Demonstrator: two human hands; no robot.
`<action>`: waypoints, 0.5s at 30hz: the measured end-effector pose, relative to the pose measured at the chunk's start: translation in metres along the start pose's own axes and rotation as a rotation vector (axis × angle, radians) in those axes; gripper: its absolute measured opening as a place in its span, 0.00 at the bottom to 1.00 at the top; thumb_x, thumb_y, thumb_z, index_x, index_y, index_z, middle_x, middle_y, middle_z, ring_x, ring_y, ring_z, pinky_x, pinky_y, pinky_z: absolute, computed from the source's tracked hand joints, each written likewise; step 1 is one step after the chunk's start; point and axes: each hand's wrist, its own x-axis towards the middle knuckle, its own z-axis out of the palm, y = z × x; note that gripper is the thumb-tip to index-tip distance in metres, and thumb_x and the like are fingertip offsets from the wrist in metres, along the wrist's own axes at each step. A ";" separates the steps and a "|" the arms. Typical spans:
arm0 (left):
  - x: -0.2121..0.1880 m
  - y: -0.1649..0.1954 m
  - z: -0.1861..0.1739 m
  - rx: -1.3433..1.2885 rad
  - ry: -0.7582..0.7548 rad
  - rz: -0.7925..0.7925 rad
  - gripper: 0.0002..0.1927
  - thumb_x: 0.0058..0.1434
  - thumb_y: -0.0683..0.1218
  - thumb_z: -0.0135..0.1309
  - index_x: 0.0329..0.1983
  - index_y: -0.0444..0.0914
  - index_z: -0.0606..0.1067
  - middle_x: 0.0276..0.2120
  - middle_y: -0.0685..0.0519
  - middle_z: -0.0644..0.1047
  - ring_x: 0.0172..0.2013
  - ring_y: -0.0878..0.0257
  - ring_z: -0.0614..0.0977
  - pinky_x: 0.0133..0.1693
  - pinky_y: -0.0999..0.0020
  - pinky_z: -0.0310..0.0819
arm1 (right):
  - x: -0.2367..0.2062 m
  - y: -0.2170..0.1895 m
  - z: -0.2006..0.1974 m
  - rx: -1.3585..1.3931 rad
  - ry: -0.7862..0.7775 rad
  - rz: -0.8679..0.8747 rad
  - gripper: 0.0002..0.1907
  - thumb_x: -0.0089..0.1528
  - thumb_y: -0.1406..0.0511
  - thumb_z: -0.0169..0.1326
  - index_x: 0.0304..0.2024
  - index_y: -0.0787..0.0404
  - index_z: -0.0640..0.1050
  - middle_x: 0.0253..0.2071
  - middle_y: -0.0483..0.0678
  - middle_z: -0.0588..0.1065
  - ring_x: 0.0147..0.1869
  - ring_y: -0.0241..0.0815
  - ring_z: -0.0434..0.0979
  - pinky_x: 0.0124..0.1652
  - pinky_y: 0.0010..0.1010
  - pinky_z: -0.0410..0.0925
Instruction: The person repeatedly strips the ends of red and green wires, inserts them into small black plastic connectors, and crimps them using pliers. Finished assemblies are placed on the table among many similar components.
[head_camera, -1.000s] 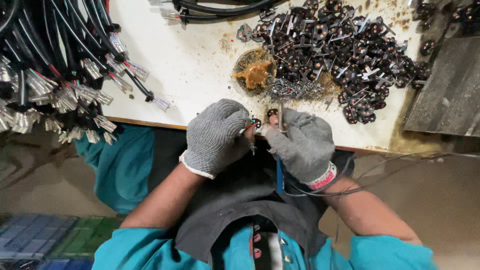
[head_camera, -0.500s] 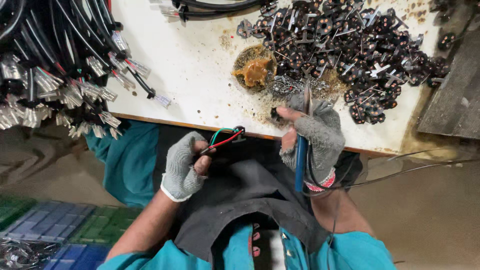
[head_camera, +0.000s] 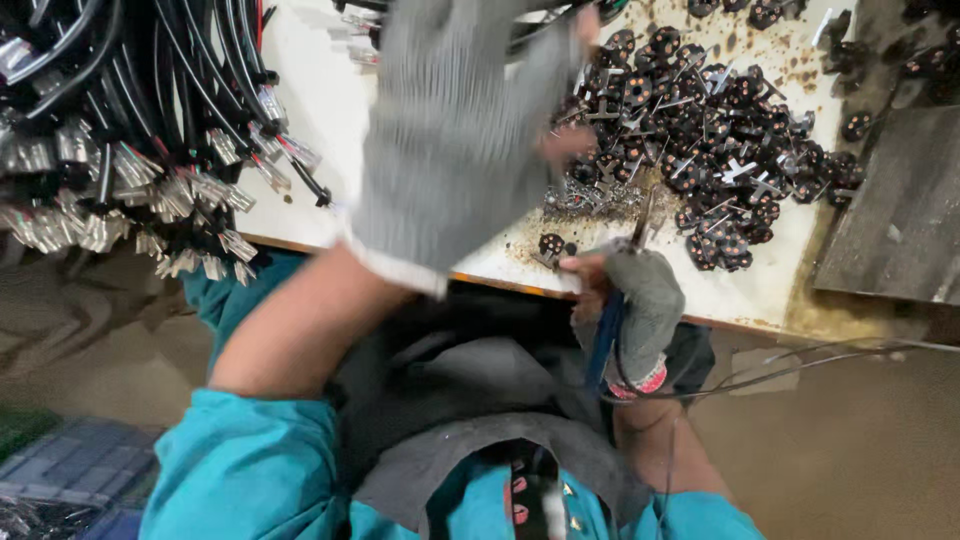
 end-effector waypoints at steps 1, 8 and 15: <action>-0.024 0.011 -0.006 -0.143 0.009 0.025 0.25 0.48 0.51 0.62 0.50 0.39 0.76 0.43 0.44 0.79 0.42 0.45 0.82 0.42 0.51 0.77 | 0.000 0.001 -0.001 -0.010 0.006 -0.026 0.05 0.67 0.66 0.56 0.44 0.61 0.79 0.44 0.52 0.80 0.46 0.46 0.82 0.45 0.33 0.72; -0.152 -0.018 -0.020 -0.210 -0.132 -0.471 0.14 0.56 0.39 0.62 0.46 0.41 0.78 0.36 0.52 0.80 0.35 0.57 0.83 0.37 0.63 0.77 | 0.028 -0.021 0.006 -0.241 -0.120 -0.295 0.07 0.60 0.73 0.65 0.40 0.59 0.82 0.44 0.50 0.81 0.51 0.54 0.79 0.50 0.41 0.69; -0.152 -0.103 -0.070 0.466 -0.113 -0.404 0.16 0.61 0.41 0.66 0.53 0.39 0.78 0.36 0.50 0.79 0.38 0.57 0.82 0.40 0.63 0.75 | 0.033 -0.041 0.007 -0.360 -0.216 -0.193 0.13 0.55 0.66 0.70 0.42 0.57 0.84 0.41 0.50 0.80 0.47 0.54 0.77 0.50 0.43 0.67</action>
